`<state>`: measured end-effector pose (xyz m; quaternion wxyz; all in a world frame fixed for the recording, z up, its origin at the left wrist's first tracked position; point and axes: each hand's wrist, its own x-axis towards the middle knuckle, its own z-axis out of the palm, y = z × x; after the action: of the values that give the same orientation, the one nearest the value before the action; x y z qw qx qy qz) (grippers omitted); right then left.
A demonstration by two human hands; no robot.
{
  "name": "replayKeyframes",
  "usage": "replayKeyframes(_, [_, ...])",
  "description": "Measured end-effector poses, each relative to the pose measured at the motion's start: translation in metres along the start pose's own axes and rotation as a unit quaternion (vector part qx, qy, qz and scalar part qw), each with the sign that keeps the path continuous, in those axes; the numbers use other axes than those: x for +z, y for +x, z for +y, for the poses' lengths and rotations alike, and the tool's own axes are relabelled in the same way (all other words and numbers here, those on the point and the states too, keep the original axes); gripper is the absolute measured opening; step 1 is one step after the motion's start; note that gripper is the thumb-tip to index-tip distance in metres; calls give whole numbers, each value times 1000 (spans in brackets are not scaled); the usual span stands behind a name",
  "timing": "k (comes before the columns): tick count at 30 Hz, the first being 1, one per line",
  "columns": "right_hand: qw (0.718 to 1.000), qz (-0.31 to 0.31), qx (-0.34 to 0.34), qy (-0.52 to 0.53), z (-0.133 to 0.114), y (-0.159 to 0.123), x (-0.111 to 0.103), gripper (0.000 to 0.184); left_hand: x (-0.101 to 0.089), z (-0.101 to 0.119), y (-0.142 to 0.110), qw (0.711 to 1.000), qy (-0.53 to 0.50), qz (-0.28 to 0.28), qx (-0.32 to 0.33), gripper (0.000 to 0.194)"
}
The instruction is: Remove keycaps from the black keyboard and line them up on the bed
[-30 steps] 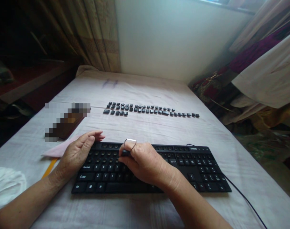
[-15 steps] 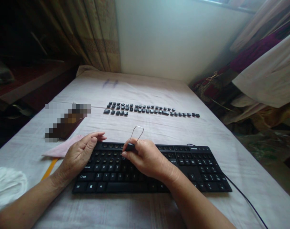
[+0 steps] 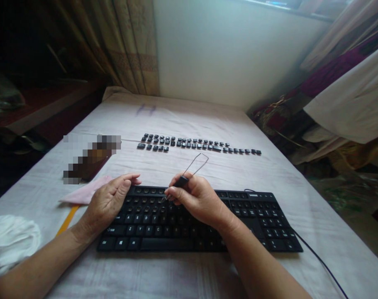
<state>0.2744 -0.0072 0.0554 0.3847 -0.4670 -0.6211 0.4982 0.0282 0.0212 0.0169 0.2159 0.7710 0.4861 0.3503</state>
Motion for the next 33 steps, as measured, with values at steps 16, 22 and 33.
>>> replayKeyframes(16, [950,76,-237,-191,-14,-10,24,6,-1,29,-16,988,17,-28,150,27])
replayKeyframes(22, [950,52,-245,-187,-14,-13,28,6,1,34,-16,994,-77,-70,47,6])
replayKeyframes(33, [934,112,-290,-178,-17,-10,32,14,-1,36,-12,986,-135,-80,-52,7])
